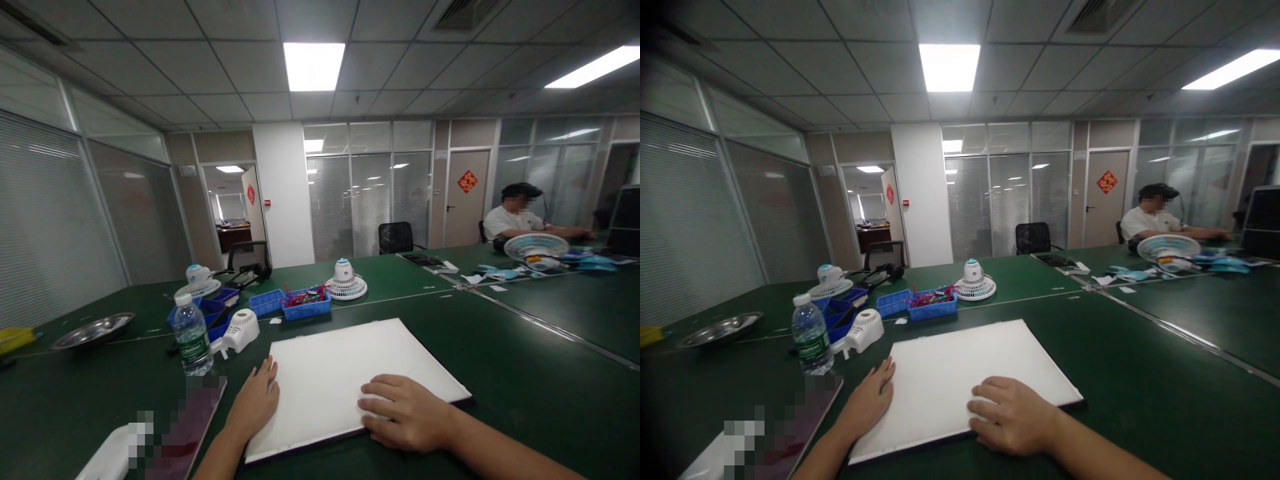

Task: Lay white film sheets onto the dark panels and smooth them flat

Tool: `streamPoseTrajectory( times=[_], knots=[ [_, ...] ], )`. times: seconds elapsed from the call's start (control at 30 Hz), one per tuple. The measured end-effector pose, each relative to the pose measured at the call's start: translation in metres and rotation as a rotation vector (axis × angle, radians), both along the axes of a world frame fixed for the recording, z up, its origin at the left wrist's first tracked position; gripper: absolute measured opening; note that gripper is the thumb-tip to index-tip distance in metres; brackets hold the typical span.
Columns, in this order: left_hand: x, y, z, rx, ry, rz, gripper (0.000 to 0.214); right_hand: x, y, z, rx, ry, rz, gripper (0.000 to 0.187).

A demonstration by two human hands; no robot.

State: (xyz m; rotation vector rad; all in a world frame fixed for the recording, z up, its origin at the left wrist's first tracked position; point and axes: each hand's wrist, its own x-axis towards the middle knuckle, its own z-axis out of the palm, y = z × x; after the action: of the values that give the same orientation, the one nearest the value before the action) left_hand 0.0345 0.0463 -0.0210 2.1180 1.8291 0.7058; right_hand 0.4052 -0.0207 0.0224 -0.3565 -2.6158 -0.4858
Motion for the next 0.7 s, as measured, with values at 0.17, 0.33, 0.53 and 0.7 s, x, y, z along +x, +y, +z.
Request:
streamPoseTrajectory(
  times=[0.17, 0.33, 0.53, 0.7],
  knots=[
    [-0.01, 0.003, 0.001, 0.005, -0.142, 0.005, 0.054, 0.001, -0.002, -0.007, 0.073, 0.055, 0.06, 0.036],
    [-0.021, 0.006, 0.005, 0.061, -0.286, 0.017, 0.053, 0.011, -0.004, 0.007, 0.204, 0.024, 0.078, 0.04],
    [-0.019, 0.006, 0.013, 0.06, -0.398, -0.007, 0.055, 0.032, -0.004, 0.034, 0.27, 0.013, 0.035, 0.047],
    [-0.009, -0.007, 0.021, 0.092, -0.415, -0.078, 0.048, 0.052, 0.0, 0.042, 0.287, 0.066, -0.049, 0.048]
  ],
)
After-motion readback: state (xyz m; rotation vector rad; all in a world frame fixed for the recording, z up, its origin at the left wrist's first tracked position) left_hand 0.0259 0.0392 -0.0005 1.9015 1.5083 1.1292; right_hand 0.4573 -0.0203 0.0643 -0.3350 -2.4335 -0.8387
